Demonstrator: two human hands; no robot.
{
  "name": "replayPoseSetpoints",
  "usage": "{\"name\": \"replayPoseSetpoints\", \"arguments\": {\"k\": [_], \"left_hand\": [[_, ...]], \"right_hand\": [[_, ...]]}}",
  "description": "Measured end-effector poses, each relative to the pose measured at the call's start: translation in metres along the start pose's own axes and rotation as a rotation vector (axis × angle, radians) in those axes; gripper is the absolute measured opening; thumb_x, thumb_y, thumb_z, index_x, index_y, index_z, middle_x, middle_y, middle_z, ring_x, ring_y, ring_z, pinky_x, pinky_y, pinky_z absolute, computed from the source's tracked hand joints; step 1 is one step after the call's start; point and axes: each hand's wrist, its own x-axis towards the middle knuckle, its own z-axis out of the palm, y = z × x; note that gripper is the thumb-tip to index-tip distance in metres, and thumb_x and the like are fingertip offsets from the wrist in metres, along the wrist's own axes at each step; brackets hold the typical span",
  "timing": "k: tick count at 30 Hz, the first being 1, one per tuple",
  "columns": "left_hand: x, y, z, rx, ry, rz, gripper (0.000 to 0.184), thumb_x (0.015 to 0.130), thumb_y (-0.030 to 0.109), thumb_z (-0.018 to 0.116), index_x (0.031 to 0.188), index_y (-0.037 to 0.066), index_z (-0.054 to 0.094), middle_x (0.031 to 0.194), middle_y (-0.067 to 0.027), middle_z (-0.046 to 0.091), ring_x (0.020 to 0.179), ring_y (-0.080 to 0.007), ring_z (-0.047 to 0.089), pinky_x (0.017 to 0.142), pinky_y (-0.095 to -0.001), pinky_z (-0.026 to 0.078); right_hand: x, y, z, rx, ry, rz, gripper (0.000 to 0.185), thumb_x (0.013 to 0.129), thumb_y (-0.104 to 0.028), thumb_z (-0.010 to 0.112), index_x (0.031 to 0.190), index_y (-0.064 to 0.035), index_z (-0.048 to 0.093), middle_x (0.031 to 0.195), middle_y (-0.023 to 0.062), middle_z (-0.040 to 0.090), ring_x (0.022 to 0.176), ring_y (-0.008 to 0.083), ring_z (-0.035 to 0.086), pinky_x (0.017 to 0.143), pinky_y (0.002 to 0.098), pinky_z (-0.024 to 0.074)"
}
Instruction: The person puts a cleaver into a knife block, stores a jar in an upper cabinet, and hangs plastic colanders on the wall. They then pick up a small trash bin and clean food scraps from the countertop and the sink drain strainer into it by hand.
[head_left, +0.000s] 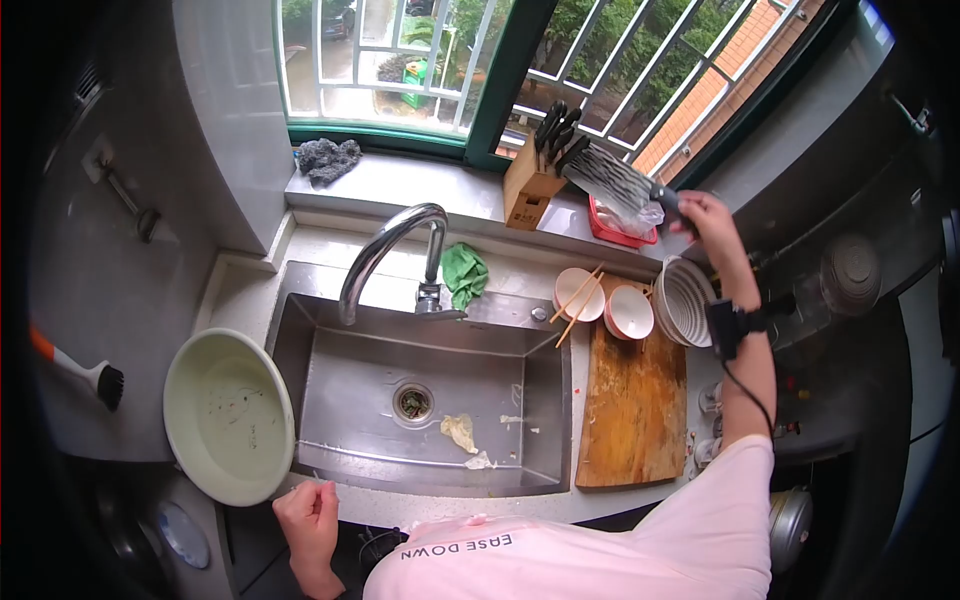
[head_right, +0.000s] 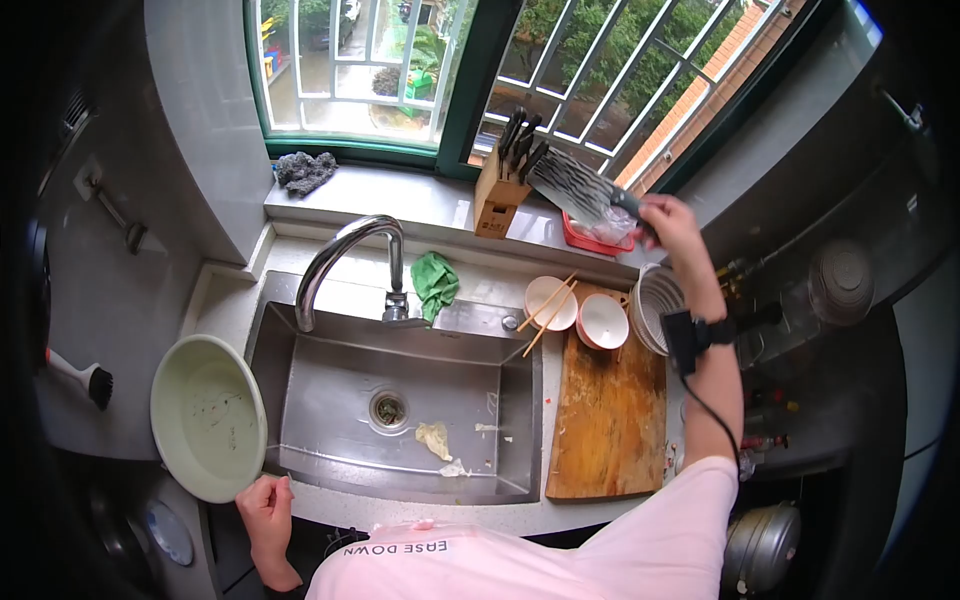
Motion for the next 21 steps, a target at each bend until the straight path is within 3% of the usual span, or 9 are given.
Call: {"name": "replayPoseSetpoints", "arguments": {"k": [2, 3, 4, 7, 11, 13, 17, 18, 21], "left_hand": [[0.004, 0.003, 0.002, -0.004, -0.032, -0.010, 0.023, 0.076, 0.003, 0.060, 0.057, 0.000, 0.047, 0.047, -0.0097, 0.044, 0.040, -0.0216, 0.042, 0.042, -0.0336, 0.029], [0.006, 0.004, 0.002, -0.001, -0.056, -0.019, 0.023, 0.076, 0.003, 0.060, 0.057, 0.000, 0.047, 0.047, -0.0095, 0.044, 0.040, -0.0212, 0.042, 0.042, -0.0335, 0.029], [0.007, 0.006, 0.004, 0.002, -0.079, -0.026, 0.023, 0.076, 0.003, 0.060, 0.057, 0.001, 0.047, 0.047, -0.0093, 0.044, 0.040, -0.0208, 0.042, 0.042, -0.0333, 0.029], [0.012, 0.014, 0.006, 0.025, -0.070, 0.005, 0.023, 0.077, 0.003, 0.059, 0.057, 0.000, 0.047, 0.048, -0.0086, 0.045, 0.040, -0.0197, 0.042, 0.042, -0.0323, 0.029], [0.003, 0.000, 0.001, 0.076, -0.012, -0.016, 0.023, 0.078, 0.003, 0.058, 0.057, 0.000, 0.047, 0.048, -0.0074, 0.046, 0.040, -0.0179, 0.042, 0.041, -0.0305, 0.029], [-0.001, 0.000, -0.006, 0.094, 0.019, -0.058, 0.023, 0.078, 0.003, 0.057, 0.058, 0.000, 0.047, 0.048, -0.0071, 0.046, 0.039, -0.0169, 0.042, 0.041, -0.0298, 0.029], [-0.007, 0.003, -0.010, 0.083, -0.007, -0.166, 0.031, 0.084, 0.008, 0.053, 0.057, -0.001, 0.043, 0.047, -0.0080, 0.041, 0.043, -0.0166, 0.038, 0.044, -0.0315, 0.027], [-0.008, 0.000, -0.010, 0.055, -0.018, -0.147, 0.033, 0.086, 0.009, 0.051, 0.056, -0.001, 0.041, 0.047, -0.0082, 0.041, 0.043, -0.0168, 0.038, 0.044, -0.0316, 0.027], [-0.013, -0.015, -0.006, -0.017, -0.060, -0.069, 0.037, 0.089, 0.013, 0.046, 0.056, -0.001, 0.039, 0.047, -0.0081, 0.039, 0.041, -0.0174, 0.037, 0.043, -0.0312, 0.026]], "right_hand": [[0.030, -0.035, -0.006, -0.062, -0.071, -0.055, 0.018, 0.084, -0.012, 0.053, 0.093, 0.0029, 0.051, 0.075, 0.0083, 0.059, 0.056, 0.0151, 0.061, 0.041, 0.0225, 0.0434], [0.046, -0.053, -0.001, -0.061, 0.017, -0.056, 0.018, 0.084, -0.014, 0.052, 0.091, 0.0025, 0.052, 0.077, 0.0087, 0.059, 0.059, 0.0166, 0.063, 0.044, 0.0229, 0.0473], [0.060, -0.067, 0.006, 0.077, -0.015, -0.128, 0.023, 0.084, -0.016, 0.053, 0.097, 0.0032, 0.051, 0.081, 0.0098, 0.060, 0.064, 0.0189, 0.066, 0.048, 0.0246, 0.0516], [0.110, -0.087, 0.043, 0.035, 0.030, -0.278, 0.030, 0.084, -0.014, 0.051, 0.108, 0.0031, 0.046, 0.085, 0.0128, 0.061, 0.068, 0.0203, 0.067, 0.055, 0.0241, 0.0531], [0.161, -0.060, 0.095, -0.370, 0.094, -0.159, 0.031, 0.082, -0.013, 0.054, 0.110, -0.0032, 0.048, 0.082, 0.0124, 0.065, 0.064, 0.0174, 0.067, 0.055, 0.0261, 0.0530], [0.163, -0.043, 0.115, -0.421, 0.112, -0.085, 0.029, 0.082, -0.014, 0.054, 0.110, -0.0053, 0.049, 0.084, 0.0108, 0.065, 0.063, 0.0164, 0.067, 0.055, 0.0272, 0.0530], [0.152, -0.020, 0.112, -0.073, 0.155, -0.123, 0.041, 0.082, -0.018, 0.058, 0.117, -0.0003, 0.046, 0.089, 0.0121, 0.064, 0.066, 0.0170, 0.066, 0.055, 0.0281, 0.0532], [0.141, -0.016, 0.101, -0.165, 0.203, -0.173, 0.048, 0.082, -0.020, 0.059, 0.121, 0.0023, 0.043, 0.095, 0.0136, 0.062, 0.067, 0.0168, 0.065, 0.054, 0.0276, 0.0521], [0.060, 0.008, 0.064, -0.181, 0.243, -0.512, 0.041, 0.084, -0.020, 0.058, 0.118, 0.0003, 0.046, 0.086, 0.0100, 0.062, 0.063, 0.0132, 0.061, 0.054, 0.0266, 0.0478]]}}
